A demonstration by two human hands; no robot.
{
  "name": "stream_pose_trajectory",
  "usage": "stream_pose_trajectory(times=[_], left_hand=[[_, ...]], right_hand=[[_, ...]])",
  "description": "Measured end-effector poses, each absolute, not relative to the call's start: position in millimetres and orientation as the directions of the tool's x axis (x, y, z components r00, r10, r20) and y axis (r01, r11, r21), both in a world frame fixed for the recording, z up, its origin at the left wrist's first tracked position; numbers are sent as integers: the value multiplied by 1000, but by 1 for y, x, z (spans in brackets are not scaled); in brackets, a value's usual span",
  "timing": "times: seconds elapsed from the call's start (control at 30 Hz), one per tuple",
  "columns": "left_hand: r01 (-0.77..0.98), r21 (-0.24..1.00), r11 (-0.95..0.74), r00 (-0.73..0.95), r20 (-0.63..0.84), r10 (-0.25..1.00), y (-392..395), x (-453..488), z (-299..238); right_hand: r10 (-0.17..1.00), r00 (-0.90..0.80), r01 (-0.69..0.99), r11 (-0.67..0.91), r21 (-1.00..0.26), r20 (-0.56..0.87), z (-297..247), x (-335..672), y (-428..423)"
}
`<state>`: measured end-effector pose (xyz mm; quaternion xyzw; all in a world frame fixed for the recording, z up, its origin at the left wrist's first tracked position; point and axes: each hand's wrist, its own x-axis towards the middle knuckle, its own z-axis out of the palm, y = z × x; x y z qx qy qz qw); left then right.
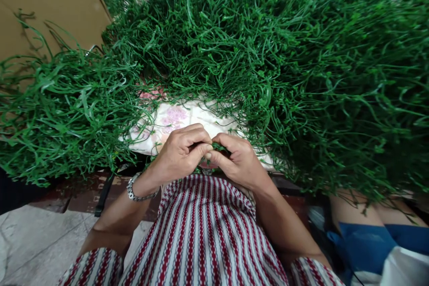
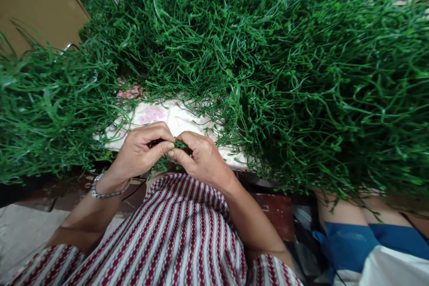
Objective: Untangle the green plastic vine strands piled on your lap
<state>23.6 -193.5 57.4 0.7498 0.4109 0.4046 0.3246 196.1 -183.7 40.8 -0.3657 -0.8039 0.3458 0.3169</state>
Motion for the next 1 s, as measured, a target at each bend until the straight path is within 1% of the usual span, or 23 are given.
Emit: stream_pose_trajectory(times=[0.1,0.17,0.23,0.3,0.33,0.4,0.5,0.57,0.6,0.63,0.7,0.73,0.77,0.87,1.0], left_hand=[[381,806,-453,421,284,861,-192,20,62],[448,760,-471,489,233,841,-191,17,66],[516,694,-502,552,179,814,-190,14,67],[524,674,-522,599,145,788,-189,14,67],[494,700,-516,614,140,777,-188,14,66],[373,805,-462,631,145,762,-186,14,63],[146,939,-312,649,147,747,-184,13,58],[46,975,-219,627,142,766,-183,11,55],[22,982,-187,594,137,793,-182,11,54],[14,986,-166,549,132,825,-182,10,53],[35,988,-152,446,120,887,-182,10,52],[57,987,-149,400,114,909,-183,11,51],[75,987,-144,363,107,925,-183,12,51],[66,990,-126,273,103,956,-185,18,50],[13,988,-152,169,148,975,-187,27,47]], right_hand=[[754,-592,354,559,-750,284,46,198,-183],[718,-636,348,593,-726,282,49,201,-182],[696,-672,362,607,-708,253,50,203,-180],[676,-704,355,600,-717,217,51,206,-178],[662,-721,334,588,-737,202,50,208,-176],[632,-754,251,529,-810,178,48,209,-174],[532,-830,24,332,-943,166,45,210,-171],[465,-865,-98,211,-973,188,45,209,-171],[476,-857,-120,188,-975,198,45,208,-172],[529,-824,-113,195,-974,202,46,207,-173],[699,-684,-33,258,-966,210,47,205,-175],[767,-604,21,290,-957,219,47,203,-177],[808,-541,72,321,-944,234,46,202,-178],[847,-454,189,394,-899,275,41,195,-181],[883,-351,280,417,-865,313,34,186,-187]])
